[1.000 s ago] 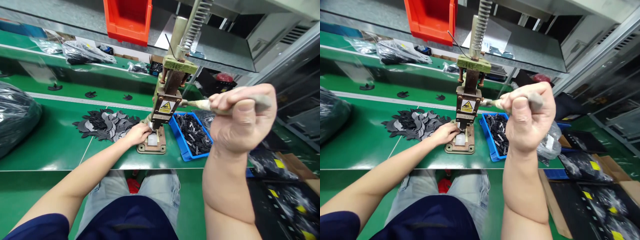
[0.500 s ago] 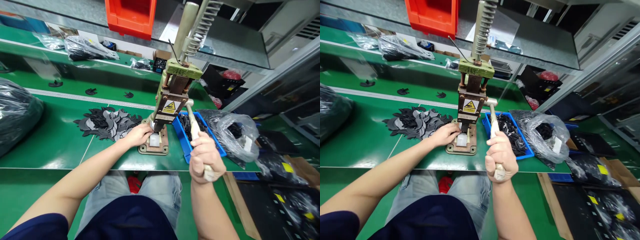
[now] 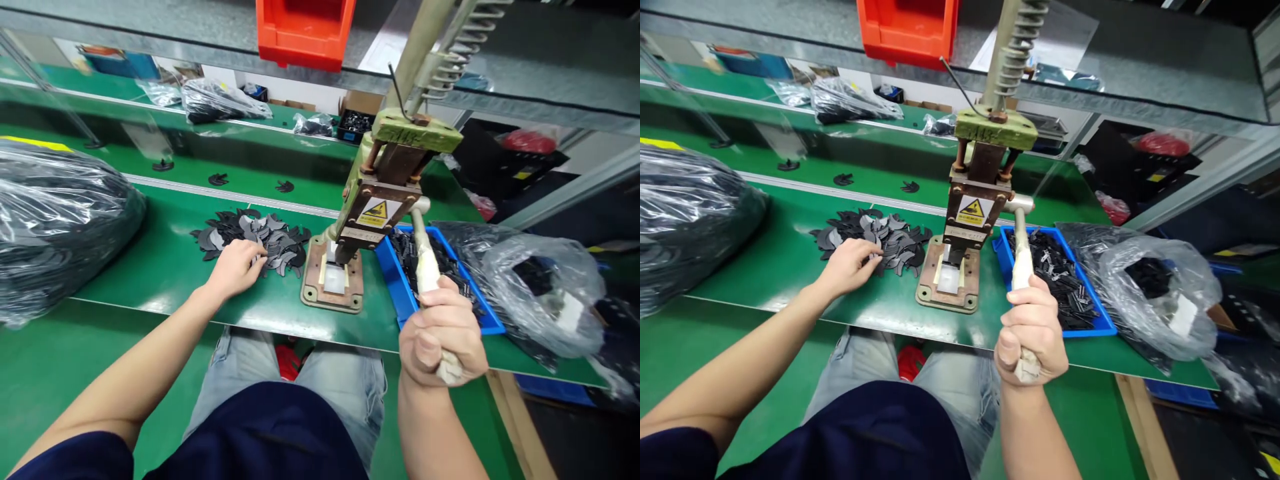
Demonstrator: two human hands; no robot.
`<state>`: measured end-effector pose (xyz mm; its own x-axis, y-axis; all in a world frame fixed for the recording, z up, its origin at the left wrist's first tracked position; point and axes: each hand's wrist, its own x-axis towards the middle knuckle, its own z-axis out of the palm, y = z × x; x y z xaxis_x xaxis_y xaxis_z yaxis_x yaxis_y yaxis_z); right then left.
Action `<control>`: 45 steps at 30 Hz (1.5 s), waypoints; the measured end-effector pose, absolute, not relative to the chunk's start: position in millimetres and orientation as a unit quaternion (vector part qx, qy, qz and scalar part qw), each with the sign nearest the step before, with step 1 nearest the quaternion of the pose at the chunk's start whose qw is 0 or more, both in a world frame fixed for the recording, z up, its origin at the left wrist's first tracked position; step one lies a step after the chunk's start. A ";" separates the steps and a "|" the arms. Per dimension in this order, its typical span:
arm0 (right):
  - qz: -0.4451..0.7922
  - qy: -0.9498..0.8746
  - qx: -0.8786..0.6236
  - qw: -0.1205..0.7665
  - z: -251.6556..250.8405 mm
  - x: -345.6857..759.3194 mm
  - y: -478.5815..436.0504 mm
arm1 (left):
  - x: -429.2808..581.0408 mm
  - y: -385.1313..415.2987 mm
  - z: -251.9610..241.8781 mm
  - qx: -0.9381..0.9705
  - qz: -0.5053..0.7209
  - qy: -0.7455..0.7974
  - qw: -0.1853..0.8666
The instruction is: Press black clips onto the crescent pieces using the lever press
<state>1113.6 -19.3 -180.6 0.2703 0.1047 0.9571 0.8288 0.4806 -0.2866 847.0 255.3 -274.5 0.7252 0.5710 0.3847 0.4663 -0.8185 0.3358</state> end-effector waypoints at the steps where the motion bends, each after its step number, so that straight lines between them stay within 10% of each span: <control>1: -0.276 -0.534 -0.427 0.675 -180.8 1112.8 -17.5 | 842.8 251.4 -278.5 0.927 0.227 0.282 0.101; 25: -0.310 -0.494 -0.472 0.661 -186.0 1110.1 -19.7 | 790.0 133.8 -320.2 0.970 0.175 0.127 0.113; 37: -0.290 -0.520 -0.468 0.653 -183.1 1109.1 -24.7 | 907.9 186.1 -267.6 0.723 0.223 0.311 0.576; 45: -0.287 -0.527 -0.484 0.637 -187.9 1113.7 -29.4 | 999.3 210.0 -253.4 0.688 0.078 0.310 0.652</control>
<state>1113.7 -29.4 -187.9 0.2797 0.1446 0.9491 0.8757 0.3668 -0.3140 999.3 210.0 -253.4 0.7957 0.5277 -0.2973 0.3253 0.0418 0.9447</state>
